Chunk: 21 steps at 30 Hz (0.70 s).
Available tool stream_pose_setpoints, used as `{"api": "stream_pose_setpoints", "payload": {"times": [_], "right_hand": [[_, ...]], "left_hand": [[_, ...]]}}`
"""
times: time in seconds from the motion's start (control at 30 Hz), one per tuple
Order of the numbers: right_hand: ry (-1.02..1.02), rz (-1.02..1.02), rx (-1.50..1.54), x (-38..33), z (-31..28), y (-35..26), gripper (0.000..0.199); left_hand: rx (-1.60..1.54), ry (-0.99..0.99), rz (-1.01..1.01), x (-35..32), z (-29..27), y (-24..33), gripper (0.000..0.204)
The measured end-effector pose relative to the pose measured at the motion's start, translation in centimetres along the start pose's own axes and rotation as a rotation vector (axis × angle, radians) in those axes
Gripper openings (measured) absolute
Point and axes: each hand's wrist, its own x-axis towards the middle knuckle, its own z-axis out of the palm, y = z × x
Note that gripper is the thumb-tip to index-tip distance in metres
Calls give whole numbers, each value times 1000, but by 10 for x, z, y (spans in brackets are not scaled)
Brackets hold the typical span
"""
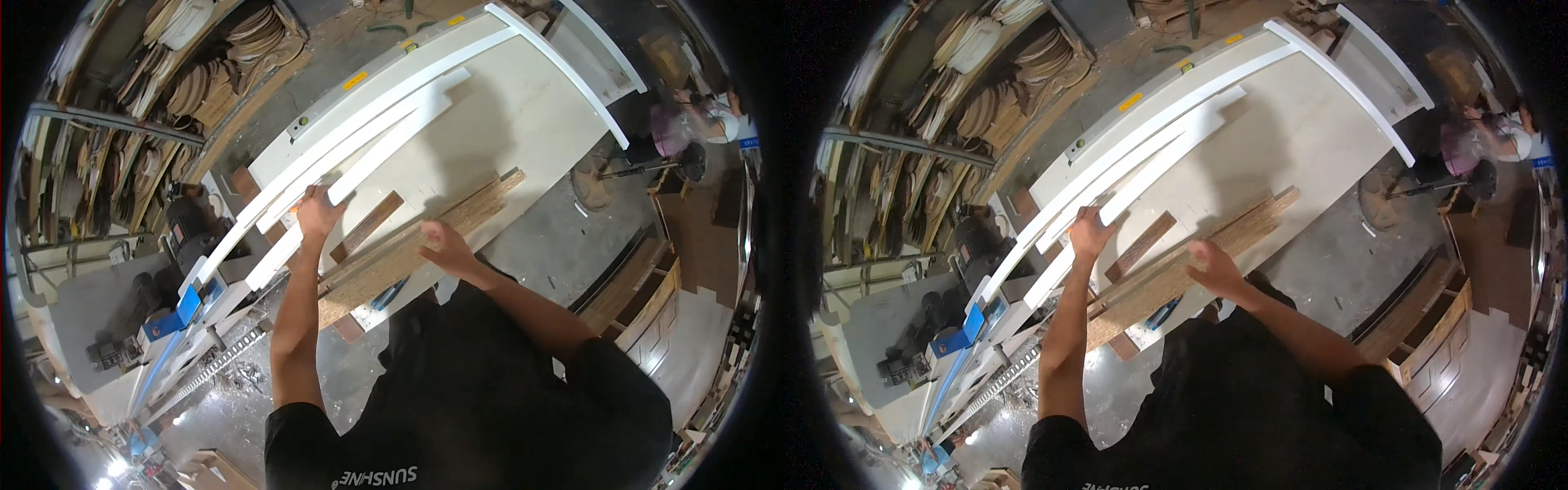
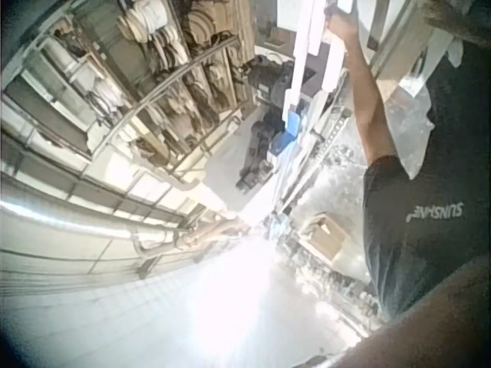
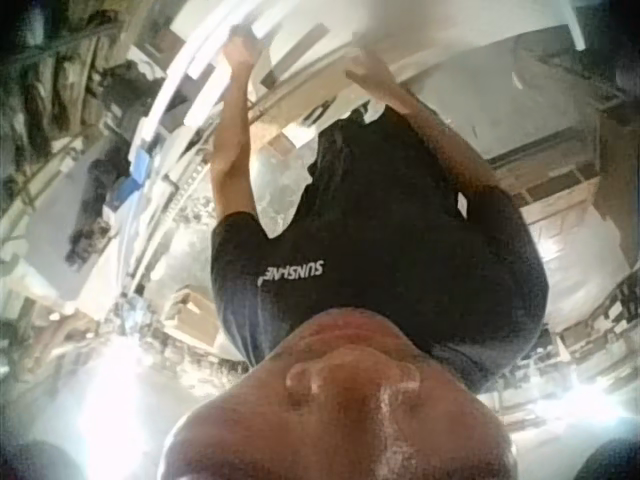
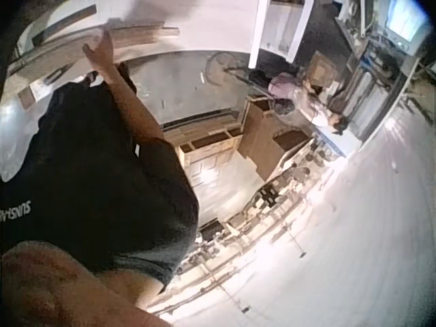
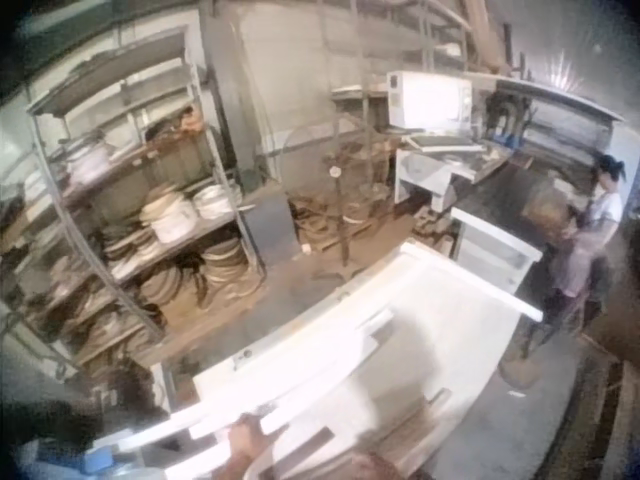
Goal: The person moves white wooden strips from a stack onto a table, then cleans the ends and faces of the strips using a scraper tool and a cloth before placing them on a separate pallet.
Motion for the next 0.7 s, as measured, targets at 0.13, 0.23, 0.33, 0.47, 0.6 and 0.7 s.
{"api": "stream_pose_setpoints", "payload": {"times": [0.13,0.23,0.33,0.47,0.6,0.7], "right_hand": [[-158,-98,11,56,55,-26,100],[-110,-253,-38,74,89,-101,112],[-137,-321,150,94,96,-156,85],[-16,-435,55,104,67,-195,57],[-137,-578,-505,130,10,-179,60],[-291,-526,-754,142,-24,-140,60]], "left_hand": [[-267,181,13,-3,-51,57,55],[-523,413,15,-16,-94,91,49],[-1122,441,-30,-36,-149,148,46],[-1017,835,-5,-57,-187,146,68],[40,1057,276,-90,-208,89,112],[531,269,134,-112,-211,89,95]]}}
